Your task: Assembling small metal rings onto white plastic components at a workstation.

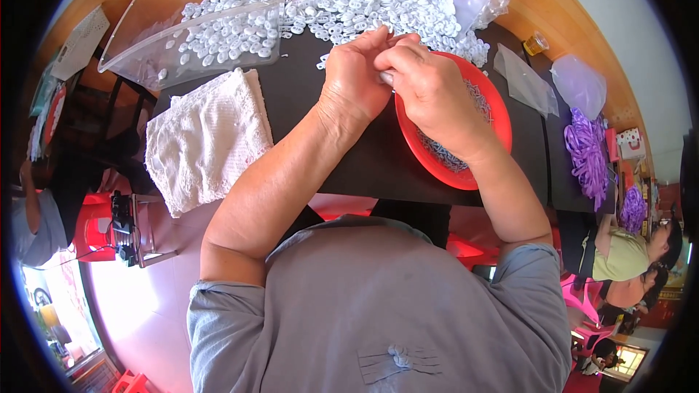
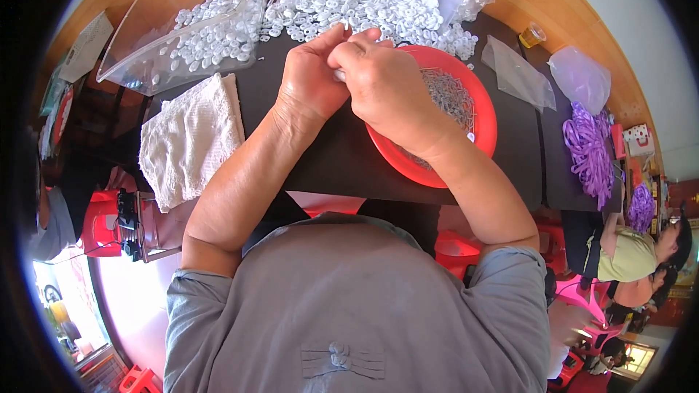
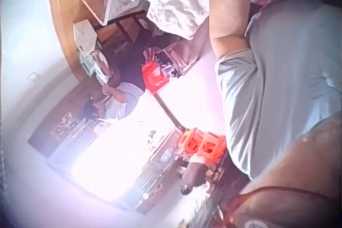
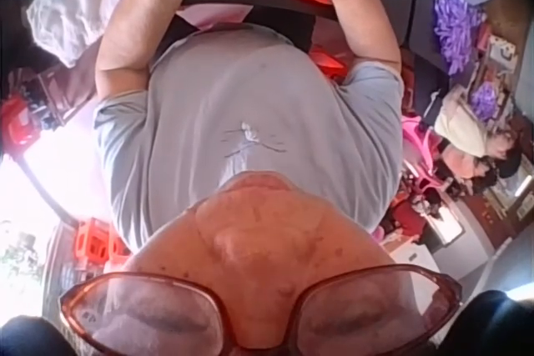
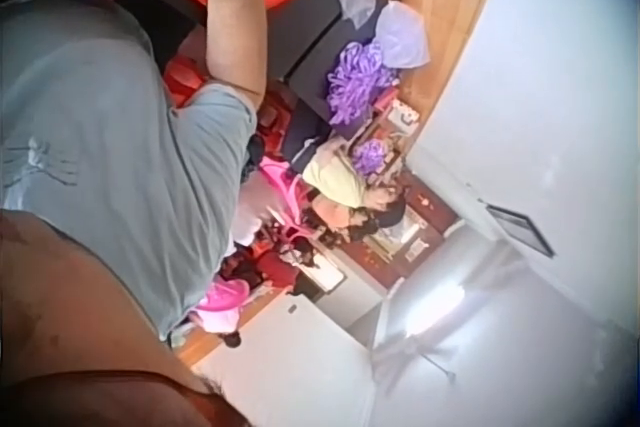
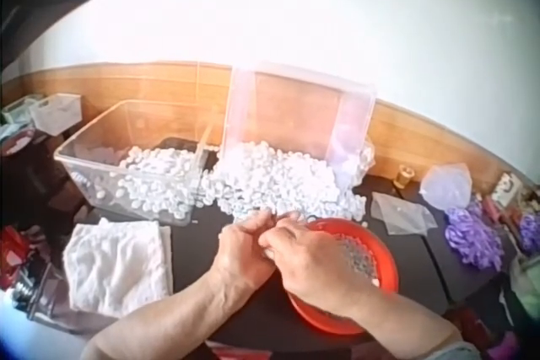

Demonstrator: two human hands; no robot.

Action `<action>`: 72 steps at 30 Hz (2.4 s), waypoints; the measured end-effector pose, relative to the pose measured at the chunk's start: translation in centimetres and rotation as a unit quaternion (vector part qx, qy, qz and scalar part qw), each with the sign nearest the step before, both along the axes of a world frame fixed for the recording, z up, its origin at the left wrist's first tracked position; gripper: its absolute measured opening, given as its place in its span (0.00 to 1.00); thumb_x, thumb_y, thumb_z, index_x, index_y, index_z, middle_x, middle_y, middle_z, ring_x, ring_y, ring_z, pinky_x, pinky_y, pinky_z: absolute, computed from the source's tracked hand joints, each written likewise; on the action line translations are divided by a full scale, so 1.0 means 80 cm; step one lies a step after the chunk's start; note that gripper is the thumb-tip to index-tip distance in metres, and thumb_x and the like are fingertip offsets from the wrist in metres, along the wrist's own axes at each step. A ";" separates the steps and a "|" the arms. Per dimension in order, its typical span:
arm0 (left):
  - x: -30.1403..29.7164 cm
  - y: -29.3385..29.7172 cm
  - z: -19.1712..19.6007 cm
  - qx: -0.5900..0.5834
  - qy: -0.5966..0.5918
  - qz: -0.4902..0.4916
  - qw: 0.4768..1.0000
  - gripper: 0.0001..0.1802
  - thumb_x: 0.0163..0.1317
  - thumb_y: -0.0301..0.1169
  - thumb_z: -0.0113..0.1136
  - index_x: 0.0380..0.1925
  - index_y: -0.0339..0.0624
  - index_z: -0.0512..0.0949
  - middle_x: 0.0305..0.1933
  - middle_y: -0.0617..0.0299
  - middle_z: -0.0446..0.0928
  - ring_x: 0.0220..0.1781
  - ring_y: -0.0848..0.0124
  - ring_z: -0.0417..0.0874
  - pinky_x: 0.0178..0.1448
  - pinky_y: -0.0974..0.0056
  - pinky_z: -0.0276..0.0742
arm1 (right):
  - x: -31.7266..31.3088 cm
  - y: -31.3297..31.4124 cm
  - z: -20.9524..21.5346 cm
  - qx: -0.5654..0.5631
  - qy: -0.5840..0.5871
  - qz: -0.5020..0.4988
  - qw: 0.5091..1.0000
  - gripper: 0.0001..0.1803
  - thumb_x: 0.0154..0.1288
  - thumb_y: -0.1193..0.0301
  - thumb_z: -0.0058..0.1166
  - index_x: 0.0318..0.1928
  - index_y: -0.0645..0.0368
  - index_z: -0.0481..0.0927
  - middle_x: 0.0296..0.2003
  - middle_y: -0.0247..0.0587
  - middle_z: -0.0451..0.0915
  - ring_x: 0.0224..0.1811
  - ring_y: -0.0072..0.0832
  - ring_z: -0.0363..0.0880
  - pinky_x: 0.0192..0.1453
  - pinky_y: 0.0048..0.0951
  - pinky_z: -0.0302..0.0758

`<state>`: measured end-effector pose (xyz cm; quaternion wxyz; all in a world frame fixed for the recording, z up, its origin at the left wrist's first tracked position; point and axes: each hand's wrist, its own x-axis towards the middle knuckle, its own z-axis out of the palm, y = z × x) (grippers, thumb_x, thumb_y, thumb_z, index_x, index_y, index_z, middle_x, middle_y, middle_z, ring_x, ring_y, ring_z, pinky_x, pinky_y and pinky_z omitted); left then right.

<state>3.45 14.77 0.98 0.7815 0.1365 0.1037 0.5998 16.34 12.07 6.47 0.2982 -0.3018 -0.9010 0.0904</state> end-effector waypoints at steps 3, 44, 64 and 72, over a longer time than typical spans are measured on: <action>0.004 -0.003 0.002 -0.022 -0.008 -0.015 1.000 0.17 0.74 0.35 0.40 0.46 0.29 0.71 0.51 0.43 0.77 0.55 0.53 0.78 0.65 0.51 0.71 | -0.008 0.003 -0.011 -0.020 0.092 0.019 0.995 0.07 0.60 0.85 0.51 0.38 0.66 0.76 0.31 0.44 0.80 0.34 0.35 0.82 0.40 0.30 0.78; 0.026 -0.039 0.022 0.174 0.375 0.198 0.889 0.08 0.64 0.27 0.59 0.36 0.30 0.77 0.29 0.58 0.79 0.30 0.70 0.81 0.40 0.67 0.79 | 0.065 0.011 0.009 -0.338 0.323 -0.080 0.880 0.09 0.65 0.68 0.56 0.38 0.62 0.82 0.25 0.31 0.79 0.27 0.18 0.76 0.32 0.19 0.65; 0.026 -0.039 0.029 0.195 0.385 0.158 0.888 0.07 0.65 0.25 0.60 0.37 0.30 0.77 0.30 0.58 0.80 0.30 0.71 0.81 0.38 0.66 0.80 | 0.074 0.014 0.003 -0.344 0.319 -0.047 0.882 0.08 0.66 0.69 0.56 0.38 0.62 0.81 0.29 0.30 0.80 0.29 0.16 0.75 0.34 0.19 0.66; 0.023 -0.046 0.040 0.218 0.310 0.053 0.924 0.14 0.60 0.21 0.62 0.46 0.29 0.78 0.39 0.52 0.81 0.35 0.66 0.83 0.38 0.65 0.81 | 0.092 0.013 0.014 -0.368 0.289 0.009 0.884 0.10 0.66 0.67 0.57 0.36 0.63 0.81 0.26 0.31 0.79 0.28 0.16 0.75 0.32 0.17 0.67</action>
